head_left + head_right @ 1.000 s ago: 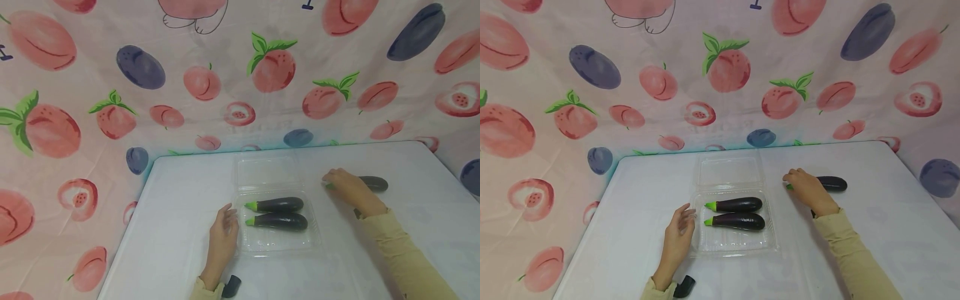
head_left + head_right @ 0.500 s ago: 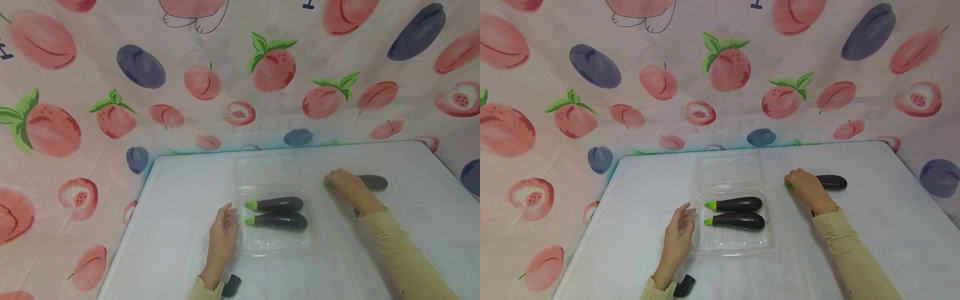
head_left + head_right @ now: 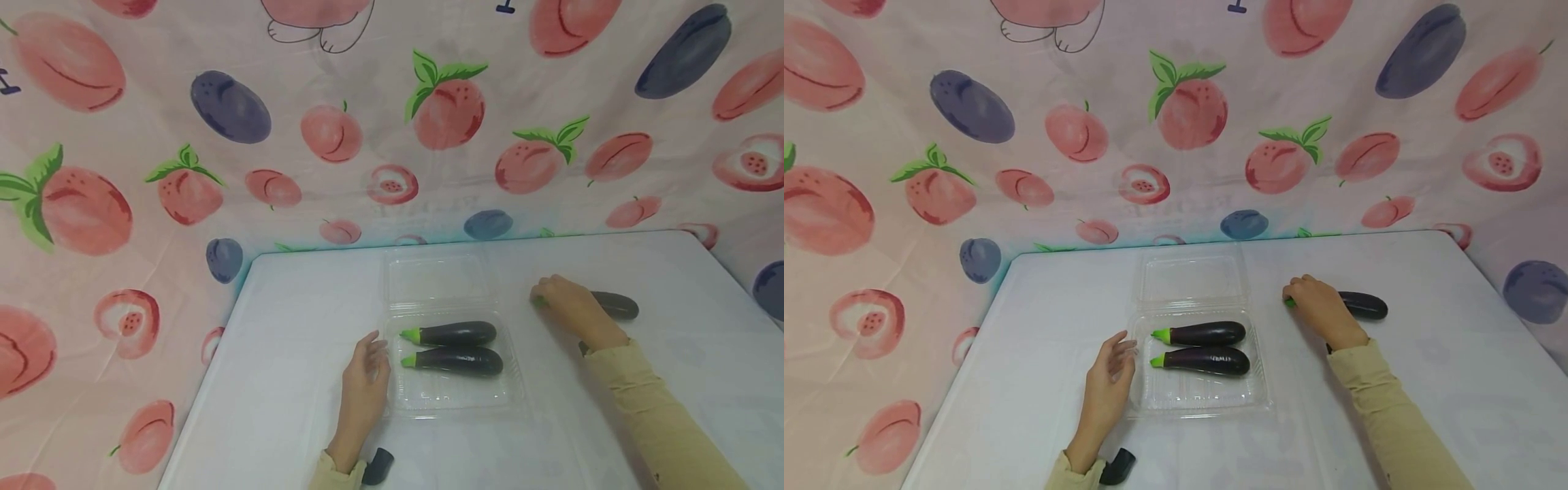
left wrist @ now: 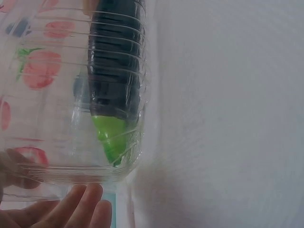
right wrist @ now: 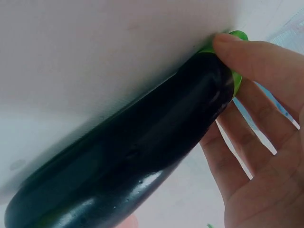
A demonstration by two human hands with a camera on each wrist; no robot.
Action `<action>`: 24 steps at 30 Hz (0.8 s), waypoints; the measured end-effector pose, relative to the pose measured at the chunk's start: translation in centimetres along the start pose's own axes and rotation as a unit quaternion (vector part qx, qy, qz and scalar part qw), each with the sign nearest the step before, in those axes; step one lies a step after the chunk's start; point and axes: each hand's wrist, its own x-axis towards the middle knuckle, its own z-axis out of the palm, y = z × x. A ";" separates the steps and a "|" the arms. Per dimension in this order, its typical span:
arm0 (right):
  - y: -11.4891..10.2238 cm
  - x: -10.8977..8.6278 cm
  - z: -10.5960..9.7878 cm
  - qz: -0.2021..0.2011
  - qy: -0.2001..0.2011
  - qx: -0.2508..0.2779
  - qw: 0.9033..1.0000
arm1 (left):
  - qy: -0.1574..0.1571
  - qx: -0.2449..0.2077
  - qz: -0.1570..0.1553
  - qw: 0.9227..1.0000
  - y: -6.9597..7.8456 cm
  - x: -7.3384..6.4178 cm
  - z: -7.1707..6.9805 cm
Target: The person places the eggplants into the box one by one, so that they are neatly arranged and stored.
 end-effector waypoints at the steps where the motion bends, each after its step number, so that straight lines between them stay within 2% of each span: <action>1: 0.0 0.0 0.0 -0.001 0.001 -0.002 1.000 | 0.000 0.001 0.000 1.000 0.0 0.0 0.0; 12: -0.7 0.1 -0.8 -0.016 0.010 0.003 1.000 | -0.004 0.012 -0.009 1.000 0.1 0.0 -0.1; 16: -1.3 0.4 -1.4 -0.007 0.000 0.009 1.000 | -0.004 0.008 -0.008 1.000 0.1 -0.1 0.0; 24: -2.5 0.8 -2.3 -0.016 0.005 0.015 1.000 | -0.003 -0.001 0.003 1.000 0.1 -0.1 -0.1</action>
